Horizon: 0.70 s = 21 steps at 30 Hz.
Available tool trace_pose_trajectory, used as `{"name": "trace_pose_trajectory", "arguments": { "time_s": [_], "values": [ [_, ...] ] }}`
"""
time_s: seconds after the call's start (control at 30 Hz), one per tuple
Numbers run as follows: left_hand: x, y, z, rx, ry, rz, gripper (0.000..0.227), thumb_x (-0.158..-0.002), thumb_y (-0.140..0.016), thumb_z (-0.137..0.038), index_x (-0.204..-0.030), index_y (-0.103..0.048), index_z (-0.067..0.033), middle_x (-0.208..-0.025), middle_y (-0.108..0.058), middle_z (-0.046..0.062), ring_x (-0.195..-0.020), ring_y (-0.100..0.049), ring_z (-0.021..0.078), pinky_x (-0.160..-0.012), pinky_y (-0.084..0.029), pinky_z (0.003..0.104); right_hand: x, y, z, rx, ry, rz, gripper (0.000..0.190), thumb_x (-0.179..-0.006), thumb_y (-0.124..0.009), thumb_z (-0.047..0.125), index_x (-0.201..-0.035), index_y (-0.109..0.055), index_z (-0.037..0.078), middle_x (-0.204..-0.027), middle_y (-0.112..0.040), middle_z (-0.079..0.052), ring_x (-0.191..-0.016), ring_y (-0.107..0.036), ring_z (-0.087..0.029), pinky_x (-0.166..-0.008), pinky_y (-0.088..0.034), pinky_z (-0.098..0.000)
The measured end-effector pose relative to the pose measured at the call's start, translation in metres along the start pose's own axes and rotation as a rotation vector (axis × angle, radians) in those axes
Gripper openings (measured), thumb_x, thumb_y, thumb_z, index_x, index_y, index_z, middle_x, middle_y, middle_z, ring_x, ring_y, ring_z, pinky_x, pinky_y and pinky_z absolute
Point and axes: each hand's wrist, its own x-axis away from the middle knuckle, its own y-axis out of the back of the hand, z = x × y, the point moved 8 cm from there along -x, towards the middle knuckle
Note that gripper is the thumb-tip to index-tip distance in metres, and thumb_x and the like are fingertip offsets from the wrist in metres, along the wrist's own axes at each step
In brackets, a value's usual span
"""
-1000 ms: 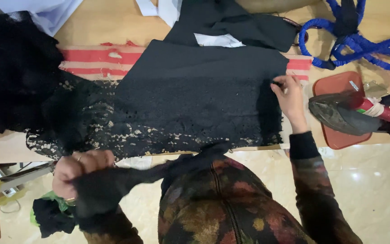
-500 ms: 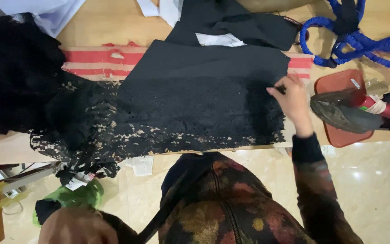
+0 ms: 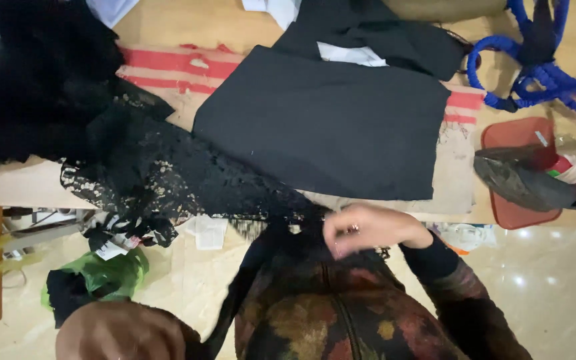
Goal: Aligning lace onto fabric pieces and applying interfacing using an iron.
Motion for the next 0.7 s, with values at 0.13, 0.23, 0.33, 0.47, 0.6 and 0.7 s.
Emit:
{"name": "trace_pose_trajectory", "arguments": {
  "time_s": [0.13,0.23,0.33,0.47,0.6,0.7],
  "values": [
    [0.019,0.013,0.005,-0.118,0.125,-0.128,0.028,-0.085,-0.078,-0.026,-0.067,-0.064,-0.0086,-0.100,-0.079,0.018,-0.084,-0.079,0.0341,-0.074,-0.060,0.045,0.014,0.035,0.035,0.539,0.049,-0.475,0.013,-0.097,-0.070,0.019,-0.085,-0.064,0.016,-0.083,-0.066,0.002,-0.077,-0.064,-0.022,-0.071,-0.048,-0.0352],
    [0.013,0.033,0.039,-0.166,0.247,-0.282,0.022,-0.086,-0.077,-0.023,-0.076,-0.063,-0.0082,-0.102,-0.077,0.017,-0.088,-0.077,0.0331,-0.077,-0.058,0.044,0.025,0.026,0.022,0.080,-0.004,-0.250,0.010,-0.096,-0.071,0.014,-0.087,-0.068,0.009,-0.082,-0.070,-0.005,-0.073,-0.065,-0.023,-0.072,-0.053,-0.0377],
    [0.005,0.051,0.097,-0.202,0.433,-0.558,0.015,-0.093,-0.070,-0.014,-0.101,-0.060,-0.0066,-0.105,-0.069,0.016,-0.097,-0.070,0.0308,-0.087,-0.053,0.044,0.016,0.033,-0.008,0.161,-0.199,-0.250,0.010,-0.096,-0.068,0.016,-0.095,-0.071,0.006,-0.083,-0.075,-0.012,-0.076,-0.071,-0.030,-0.073,-0.055,-0.0439],
    [-0.007,0.028,0.184,-0.359,0.712,-0.637,0.036,-0.098,-0.068,-0.017,-0.133,-0.058,-0.0173,-0.112,-0.069,0.023,-0.107,-0.069,0.0460,-0.088,-0.056,0.055,-0.013,0.065,-0.026,0.684,-0.363,-0.449,0.017,-0.097,-0.067,0.020,-0.110,-0.067,0.009,-0.097,-0.073,-0.017,-0.098,-0.071,-0.039,-0.085,-0.054,-0.0509],
    [-0.022,-0.009,0.181,-0.488,0.945,-0.399,0.059,-0.097,-0.069,-0.028,-0.151,-0.045,-0.0220,-0.123,-0.069,0.027,-0.121,-0.064,0.0447,-0.099,-0.053,0.057,-0.070,0.083,-0.065,0.373,-0.285,-0.561,0.019,-0.101,-0.064,0.019,-0.118,-0.067,0.010,-0.098,-0.074,-0.017,-0.095,-0.071,-0.035,-0.086,-0.056,-0.0464],
    [-0.003,0.003,0.186,-0.598,0.999,-0.623,0.050,-0.099,-0.063,-0.036,-0.144,-0.046,-0.0250,-0.113,-0.071,0.030,-0.105,-0.070,0.0489,-0.090,-0.053,0.060,-0.116,0.105,-0.096,0.554,-0.179,-0.698,0.015,-0.098,-0.071,0.021,-0.112,-0.071,0.015,-0.090,-0.070,-0.008,-0.087,-0.072,-0.028,-0.078,-0.057,-0.0422]
  ]
}}
